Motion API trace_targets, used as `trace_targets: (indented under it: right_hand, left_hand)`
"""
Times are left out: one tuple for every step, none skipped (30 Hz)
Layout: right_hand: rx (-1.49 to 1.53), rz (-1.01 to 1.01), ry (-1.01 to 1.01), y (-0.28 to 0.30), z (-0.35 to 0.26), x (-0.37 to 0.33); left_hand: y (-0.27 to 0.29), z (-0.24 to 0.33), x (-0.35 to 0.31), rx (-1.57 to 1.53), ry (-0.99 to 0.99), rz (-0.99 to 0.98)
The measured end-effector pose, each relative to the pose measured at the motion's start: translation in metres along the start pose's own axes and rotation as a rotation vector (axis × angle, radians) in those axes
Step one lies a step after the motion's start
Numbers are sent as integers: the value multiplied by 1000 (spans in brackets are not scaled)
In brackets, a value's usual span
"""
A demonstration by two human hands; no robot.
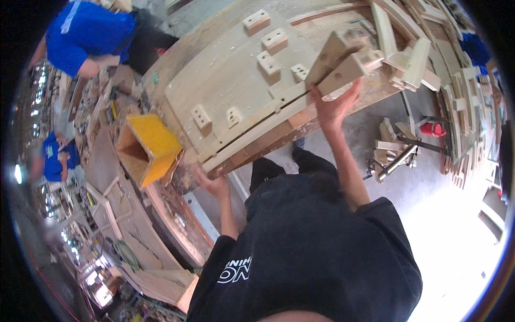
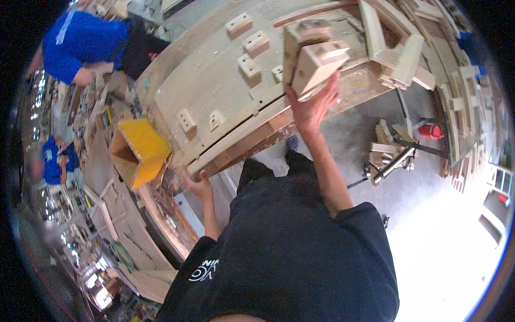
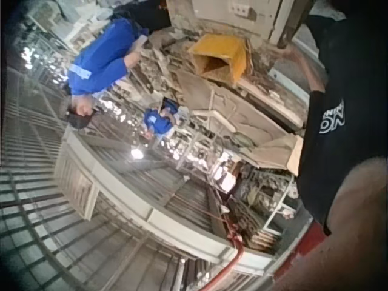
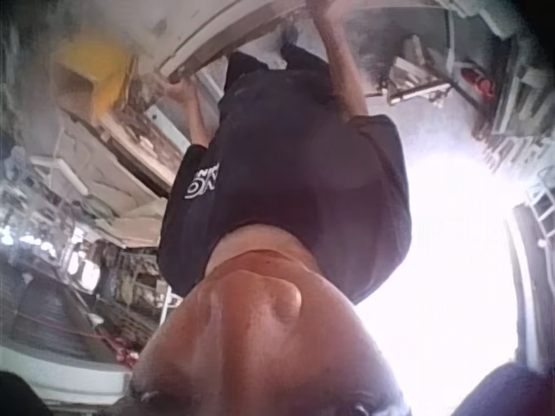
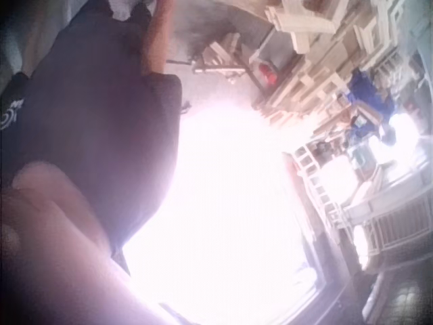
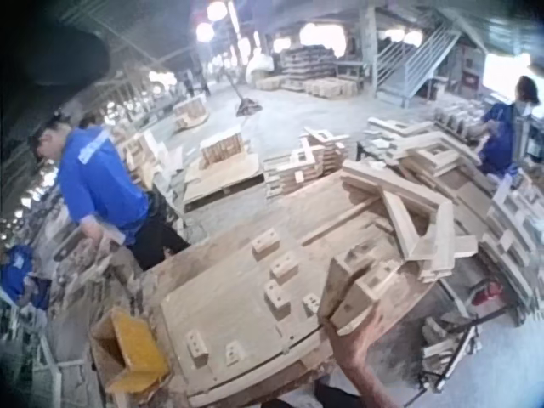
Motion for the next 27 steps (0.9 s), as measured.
trace_targets:
  right_hand:
    - [4,-36,-45,-1,1,2]
    - [7,-68,-88,1,0,5]
    - [26,-75,-61,4,-8,9]
    - [81,-65,-62,11,-11,15]
    - [133,-26,-25,24,-21,23]
    - [188,3,17,35,-31,30]
    - [247,10,84,43,-41,41]
    - [295,23,139,54,-47,50]
    - [373,12,106,60,-44,55]
    - [460,4,65,60,-35,57]
    - [582,-30,7,60,-23,59]
    - [705,-63,-49,61,-12,59]
    - [864,-91,-176,65,4,55]
    - [1029,-126,-302,68,17,47]
    - [1196,-164,-433,71,28,36]
    - [1305,-230,-626,71,41,22]
    - [1409,-297,-820,74,54,6]
    - [1509,-376,-1018,77,63,-12]
    - [1511,-541,-1065,83,67,-26]
    - [1503,-709,-1108,90,72,-43]
    - [1620,-834,-1145,96,80,-63]
    - [1732,-973,-1178,101,83,-82]
    - [1739,-1051,-1207,107,78,-94]
    - [1734,-1121,-1229,115,76,-105]
    - [1726,-1194,-1252,123,74,-115]
    - [1739,-1234,-1242,130,73,-117]
    - [1756,-1265,-1233,138,71,-118]
  left_hand:
    - [1,12,5,-39,-14,12]
    - [3,26,10,-83,-28,26]
    - [7,37,14,-114,-44,40]
    - [4,54,19,-133,-119,-14]
    - [0,72,28,-149,-200,-61]
    - [-3,88,31,-158,-273,-105]
    - [-11,103,33,-237,-302,-175]
    - [-21,125,38,-255,-362,-262]
    - [-32,147,39,-272,-414,-351]
    - [-41,168,39,-287,-467,-441]
    - [-51,185,36,-311,-526,-524]
    - [-59,194,32,-297,-545,-589]
    - [-65,204,28,-281,-564,-653]
    - [-72,209,23,-258,-575,-714]
    - [-76,209,18,-225,-561,-742]
    - [-80,208,13,-191,-545,-769]
    - [-85,205,9,-159,-528,-793]
    - [-92,199,4,-67,-547,-804]
    - [-98,190,-4,27,-560,-815]
    - [-102,182,-10,119,-567,-826]
    - [-106,184,-9,112,-557,-839]
    - [-108,184,-8,106,-540,-850]
    - [-106,180,-7,114,-513,-860]
    - [-100,183,-3,76,-518,-841]
    - [-86,182,0,38,-520,-819]
    - [-71,185,5,2,-529,-796]
    - [-52,191,15,-40,-498,-749]
Point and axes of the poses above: each hand's wrist, its own x-axis towards the middle knuckle, its own y-axis out of the back of the hand, z = x × y, the point moved 8 cm from there along x, towards the middle knuckle, and after that the axes turned 4 degrees about z, right-handed, at the moved point
